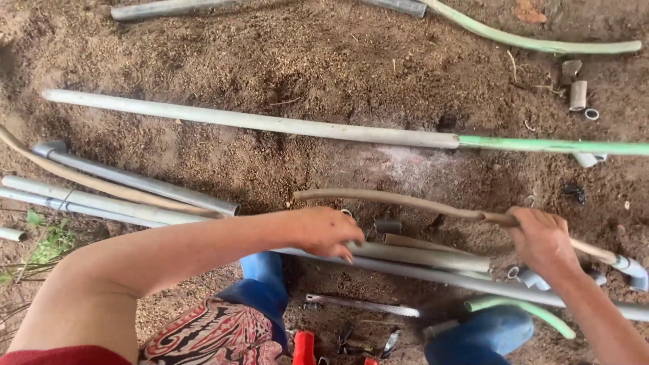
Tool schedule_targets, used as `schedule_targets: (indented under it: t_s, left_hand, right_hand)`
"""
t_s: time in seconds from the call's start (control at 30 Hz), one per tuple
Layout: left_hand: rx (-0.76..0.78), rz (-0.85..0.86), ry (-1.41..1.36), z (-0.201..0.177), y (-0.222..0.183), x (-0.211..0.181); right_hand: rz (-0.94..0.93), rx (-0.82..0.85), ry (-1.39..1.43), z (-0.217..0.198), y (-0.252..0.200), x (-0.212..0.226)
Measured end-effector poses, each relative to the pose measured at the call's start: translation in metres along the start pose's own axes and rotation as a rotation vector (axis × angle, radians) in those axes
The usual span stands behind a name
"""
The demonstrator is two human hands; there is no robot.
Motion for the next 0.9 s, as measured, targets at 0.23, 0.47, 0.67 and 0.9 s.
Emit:
schedule_targets:
  t_s: [0.23, 0.47, 0.67, 0.9]
  left_hand:
    - [-0.733, 0.331, 0.248, -0.023, 0.006, -0.017]
    - [-0.523, -0.114, 0.059, -0.014, 0.032, 0.026]
    - [-0.599, -0.031, 0.155, -0.032, 0.01, 0.026]
    - [-0.781, 0.026, 0.219, -0.017, 0.022, 0.046]
  right_hand:
    - [-0.065, -0.014, -0.052, 0.032, 0.002, -0.034]
    - [-0.075, -0.099, -0.023, 0.086, -0.003, -0.087]
    - [0.086, -0.187, -0.299, 0.066, -0.008, -0.02]
    - [0.059, -0.146, -0.434, 0.069, 0.01, -0.018]
Point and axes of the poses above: each hand's wrist, its own y-axis towards the middle knuckle, its own z-axis out of the palm, x = y × z, the point moved 2 cm from there along y, towards the middle knuckle, and after that the axes turned 2 degrees about -z, right-handed, at the moved point
